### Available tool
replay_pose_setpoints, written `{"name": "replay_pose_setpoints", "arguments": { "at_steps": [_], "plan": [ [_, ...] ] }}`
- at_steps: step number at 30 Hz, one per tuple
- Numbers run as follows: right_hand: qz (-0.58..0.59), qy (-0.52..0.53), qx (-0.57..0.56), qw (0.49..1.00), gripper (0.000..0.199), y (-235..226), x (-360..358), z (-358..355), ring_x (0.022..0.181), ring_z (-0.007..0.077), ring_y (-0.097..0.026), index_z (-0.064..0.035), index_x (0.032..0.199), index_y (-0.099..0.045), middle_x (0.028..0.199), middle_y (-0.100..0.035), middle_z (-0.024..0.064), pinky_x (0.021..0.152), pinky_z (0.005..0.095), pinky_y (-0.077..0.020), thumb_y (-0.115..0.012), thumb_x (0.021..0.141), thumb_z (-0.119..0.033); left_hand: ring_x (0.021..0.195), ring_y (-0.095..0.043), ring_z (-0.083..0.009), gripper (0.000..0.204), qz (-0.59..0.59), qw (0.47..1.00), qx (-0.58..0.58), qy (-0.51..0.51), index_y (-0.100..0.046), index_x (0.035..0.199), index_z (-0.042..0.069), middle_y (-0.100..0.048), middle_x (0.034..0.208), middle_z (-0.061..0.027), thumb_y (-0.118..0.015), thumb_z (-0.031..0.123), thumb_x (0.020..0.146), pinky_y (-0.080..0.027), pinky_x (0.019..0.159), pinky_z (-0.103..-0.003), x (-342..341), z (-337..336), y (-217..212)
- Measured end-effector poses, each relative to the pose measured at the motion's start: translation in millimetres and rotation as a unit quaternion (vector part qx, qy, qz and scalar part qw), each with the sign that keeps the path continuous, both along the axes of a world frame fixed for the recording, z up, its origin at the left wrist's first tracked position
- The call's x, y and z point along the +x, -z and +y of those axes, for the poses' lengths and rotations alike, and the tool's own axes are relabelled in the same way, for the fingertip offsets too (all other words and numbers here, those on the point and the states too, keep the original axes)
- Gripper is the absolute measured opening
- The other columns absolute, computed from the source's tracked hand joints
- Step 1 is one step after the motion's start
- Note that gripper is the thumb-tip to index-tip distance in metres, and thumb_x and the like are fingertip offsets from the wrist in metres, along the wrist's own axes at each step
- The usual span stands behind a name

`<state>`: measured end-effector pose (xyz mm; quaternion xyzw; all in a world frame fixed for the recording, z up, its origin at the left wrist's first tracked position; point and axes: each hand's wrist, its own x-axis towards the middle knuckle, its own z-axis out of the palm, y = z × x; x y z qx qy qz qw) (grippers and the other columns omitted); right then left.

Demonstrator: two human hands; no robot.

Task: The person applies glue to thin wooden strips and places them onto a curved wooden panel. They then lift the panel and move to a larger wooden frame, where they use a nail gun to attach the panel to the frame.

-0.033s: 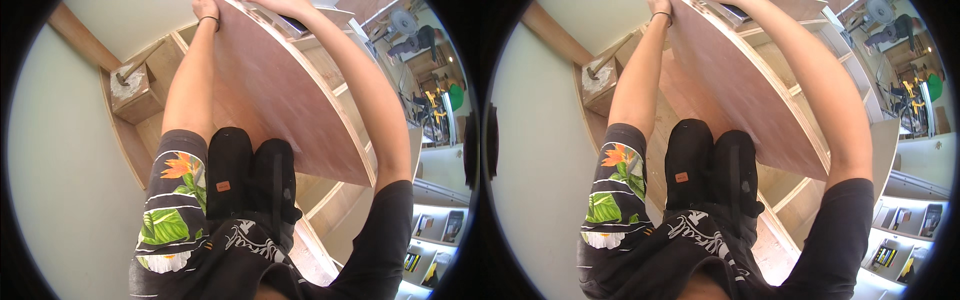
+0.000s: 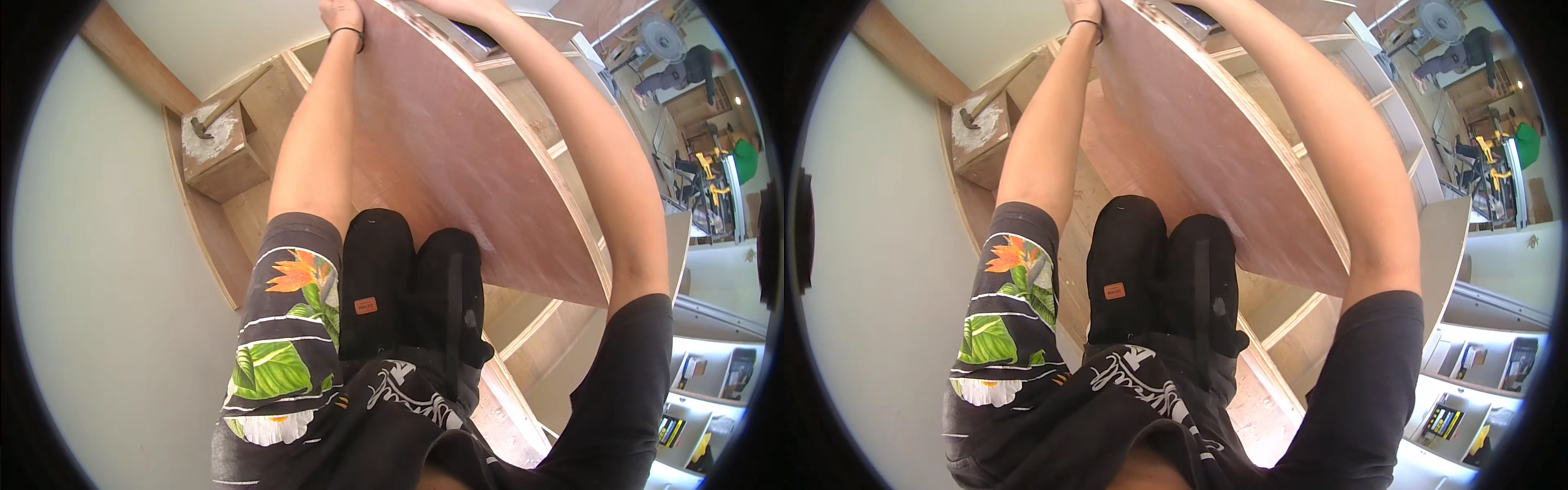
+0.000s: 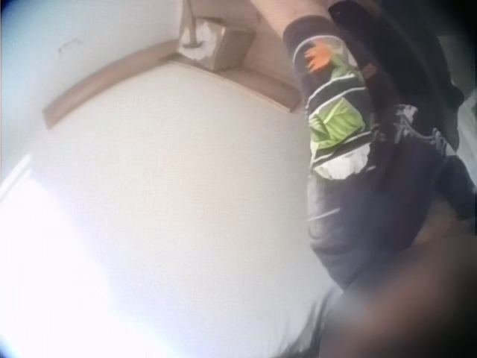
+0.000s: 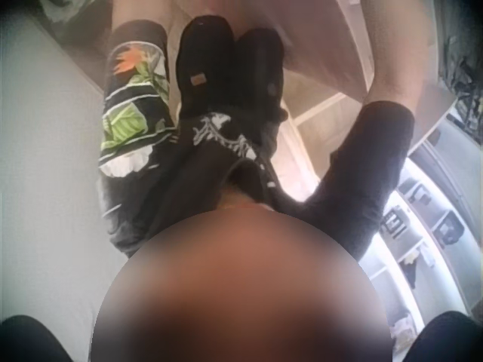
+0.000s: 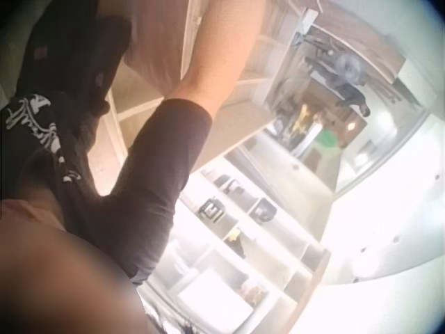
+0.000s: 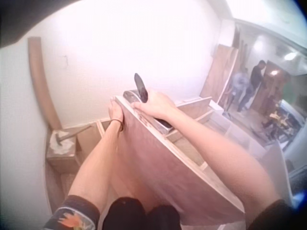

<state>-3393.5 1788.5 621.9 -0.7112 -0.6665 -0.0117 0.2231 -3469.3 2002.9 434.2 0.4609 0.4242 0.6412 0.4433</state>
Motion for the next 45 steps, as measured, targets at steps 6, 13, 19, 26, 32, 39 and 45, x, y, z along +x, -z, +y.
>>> {"name": "replay_pose_setpoints", "arguments": {
  "at_steps": [6, 13, 19, 26, 32, 39, 45],
  "plan": [
    [0.014, -0.043, 0.033, 0.998, 0.065, 23, -4, 75, 0.103, 0.0418, -0.071, 0.0030, 0.111, -0.072, 0.106, -0.072, 0.0299, 0.091, 0.0465, -0.0555, -0.074, 0.077, -0.052, 0.118, -0.060, -0.0501, 0.071, -0.005, 1.000, -0.012, -0.014, -0.065, 0.120, -0.010, -0.065, 0.120, -0.0364, -0.031, 0.051, 0.108, -0.045, 0.100, -0.052, 9, -4, -5],
    [-0.032, -0.047, 0.029, 0.998, 0.067, 22, -17, 130, 0.094, 0.0428, -0.073, 0.0049, 0.104, -0.074, 0.100, -0.073, 0.0298, 0.084, 0.0459, -0.0570, -0.075, 0.074, -0.055, 0.115, -0.060, -0.0536, 0.069, -0.003, 1.000, 0.017, -0.021, -0.067, 0.116, -0.008, -0.066, 0.114, -0.0381, -0.031, 0.050, 0.108, -0.046, 0.097, -0.055, 10, -3, -10],
    [-0.039, -0.046, 0.045, 0.997, 0.065, 20, -7, 89, 0.095, 0.0412, -0.072, 0.0043, 0.106, -0.073, 0.100, -0.073, 0.0289, 0.085, 0.0454, -0.0563, -0.076, 0.074, -0.052, 0.113, -0.058, -0.0575, 0.067, 0.078, 0.991, 0.068, -0.090, -0.068, 0.109, -0.007, -0.064, 0.112, -0.0401, -0.029, 0.047, 0.107, -0.044, 0.098, -0.059, 23, 9, -2],
    [-0.006, -0.027, 0.016, 0.999, 0.061, 11, -3, -5, 0.106, 0.0373, -0.069, 0.0034, 0.118, -0.068, 0.110, -0.071, 0.0269, 0.093, 0.0434, -0.0524, -0.074, 0.080, -0.044, 0.109, -0.058, -0.0603, 0.071, 0.063, 0.993, 0.000, -0.098, -0.069, 0.101, -0.013, -0.064, 0.106, -0.0418, -0.030, 0.046, 0.106, -0.043, 0.099, -0.060, 29, 25, 0],
    [0.010, -0.005, 0.003, 1.000, 0.062, 5, -10, -94, 0.099, 0.0376, -0.070, 0.0049, 0.121, -0.065, 0.106, -0.072, 0.0267, 0.090, 0.0432, -0.0533, -0.074, 0.082, -0.041, 0.122, -0.055, -0.0550, 0.071, 0.002, 0.998, -0.010, -0.068, -0.065, 0.115, -0.014, -0.061, 0.121, -0.0411, -0.033, 0.048, 0.105, -0.041, 0.103, -0.054, 16, 16, -6],
    [0.002, 0.034, -0.020, 0.999, 0.058, -2, -19, -154, 0.085, 0.0383, -0.071, 0.0030, 0.124, -0.063, 0.093, -0.072, 0.0257, 0.080, 0.0437, -0.0556, -0.074, 0.084, -0.037, 0.124, -0.057, -0.0490, 0.067, 0.026, 0.998, -0.005, -0.056, -0.064, 0.122, -0.012, -0.063, 0.126, -0.0352, -0.037, 0.047, 0.104, -0.044, 0.102, -0.051, -2, 30, -1],
    [0.045, 0.042, -0.033, 0.998, 0.059, -8, -9, -228, 0.082, 0.0362, -0.071, 0.0019, 0.128, -0.062, 0.093, -0.072, 0.0243, 0.078, 0.0422, -0.0552, -0.074, 0.085, -0.037, 0.121, -0.061, -0.0435, 0.057, 0.030, 0.998, -0.038, -0.035, -0.065, 0.123, -0.010, -0.066, 0.125, -0.0304, -0.041, 0.038, 0.104, -0.047, 0.100, -0.050, -3, 27, -6]
  ]
}}
